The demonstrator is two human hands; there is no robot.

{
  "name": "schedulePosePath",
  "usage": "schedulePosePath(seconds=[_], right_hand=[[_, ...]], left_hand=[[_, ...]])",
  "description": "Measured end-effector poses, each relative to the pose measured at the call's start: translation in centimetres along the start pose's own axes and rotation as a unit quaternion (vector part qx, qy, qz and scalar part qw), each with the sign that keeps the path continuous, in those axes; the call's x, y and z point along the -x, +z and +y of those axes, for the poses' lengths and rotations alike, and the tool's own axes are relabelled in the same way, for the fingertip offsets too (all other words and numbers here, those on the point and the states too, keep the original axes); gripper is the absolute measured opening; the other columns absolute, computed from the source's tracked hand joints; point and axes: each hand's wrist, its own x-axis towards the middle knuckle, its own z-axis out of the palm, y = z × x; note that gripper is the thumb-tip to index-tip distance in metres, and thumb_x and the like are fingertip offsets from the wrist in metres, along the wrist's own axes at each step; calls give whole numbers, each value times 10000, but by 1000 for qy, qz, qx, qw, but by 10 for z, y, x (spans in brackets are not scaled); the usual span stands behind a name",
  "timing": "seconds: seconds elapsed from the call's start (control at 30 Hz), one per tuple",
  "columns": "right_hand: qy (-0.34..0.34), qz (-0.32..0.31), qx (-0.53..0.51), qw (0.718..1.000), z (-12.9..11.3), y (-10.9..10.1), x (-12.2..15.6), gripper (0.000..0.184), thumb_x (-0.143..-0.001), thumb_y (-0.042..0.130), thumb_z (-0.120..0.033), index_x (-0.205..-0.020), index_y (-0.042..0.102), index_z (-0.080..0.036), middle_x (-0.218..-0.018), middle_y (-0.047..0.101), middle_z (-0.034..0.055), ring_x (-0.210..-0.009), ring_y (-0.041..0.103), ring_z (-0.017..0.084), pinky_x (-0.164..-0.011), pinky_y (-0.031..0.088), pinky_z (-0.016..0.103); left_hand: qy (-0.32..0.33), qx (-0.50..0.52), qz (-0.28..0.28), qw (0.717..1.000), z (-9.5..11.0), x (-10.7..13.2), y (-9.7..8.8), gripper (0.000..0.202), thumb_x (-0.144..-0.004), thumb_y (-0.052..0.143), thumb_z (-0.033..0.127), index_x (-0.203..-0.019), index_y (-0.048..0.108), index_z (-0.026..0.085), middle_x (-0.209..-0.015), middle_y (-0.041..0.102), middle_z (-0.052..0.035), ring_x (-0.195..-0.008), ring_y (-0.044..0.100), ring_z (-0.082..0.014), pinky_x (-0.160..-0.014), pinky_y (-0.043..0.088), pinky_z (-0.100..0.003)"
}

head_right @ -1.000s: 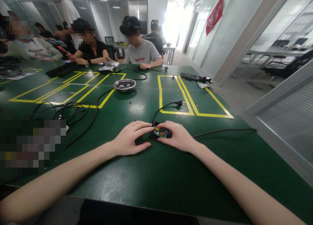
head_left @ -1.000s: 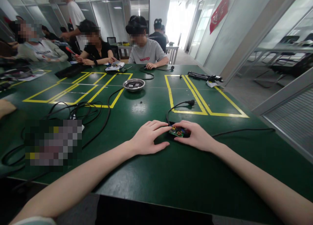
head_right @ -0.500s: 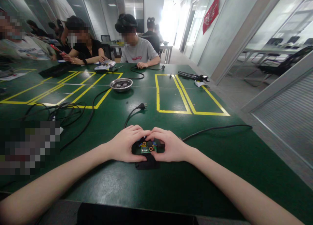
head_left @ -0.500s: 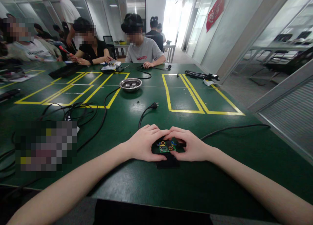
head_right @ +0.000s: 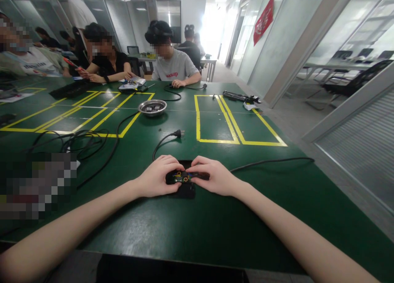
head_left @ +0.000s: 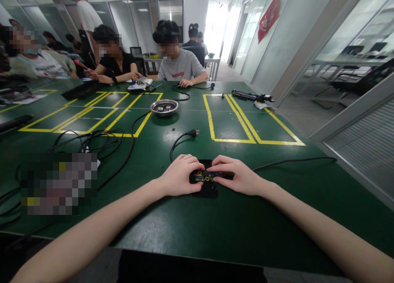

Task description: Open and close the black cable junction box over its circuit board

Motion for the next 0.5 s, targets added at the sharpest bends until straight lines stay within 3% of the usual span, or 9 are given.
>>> schedulePosePath(seconds=[0.07, 0.17, 0.27, 0.5], right_hand=[[22, -12, 24, 999, 2, -8, 2, 263, -921, 697, -314, -1164, 715, -213, -1038, 680, 72, -825, 666, 172, -746, 560, 297], [41, -31, 57, 997, 7, -11, 2, 152, -929, 687, -350, -942, 702, -200, -860, 662, 36, -711, 616, 154, -658, 501, 273], [39, -11, 88, 995, 10, -4, 0, 220, -970, 615, -321, -791, 635, -195, -767, 627, 23, -685, 591, 152, -627, 445, 265], [34, 35, 103, 993, 12, 7, -1, 178, -960, 607, -284, -804, 608, -200, -768, 616, 22, -694, 580, 158, -626, 432, 269]], left_hand=[[-3, -6, -1, 1000, 0, -1, 0, 284, -770, 709, 244, -1049, 689, 191, -1018, 722, -55, -1025, 647, -253, -997, 460, -407], [-2, -4, 7, 1000, -5, -2, 1, 284, -773, 714, 239, -1051, 688, 188, -1038, 716, -66, -1059, 635, -266, -1009, 457, -422], [-10, 13, 35, 999, -14, -3, 2, 276, -782, 720, 237, -1054, 687, 200, -1088, 712, -75, -1097, 625, -276, -1012, 464, -431], [-4, 61, 61, 996, -18, -3, -1, 334, -806, 748, 269, -1117, 649, 199, -1148, 683, -96, -1126, 601, -275, -1020, 496, -436]])
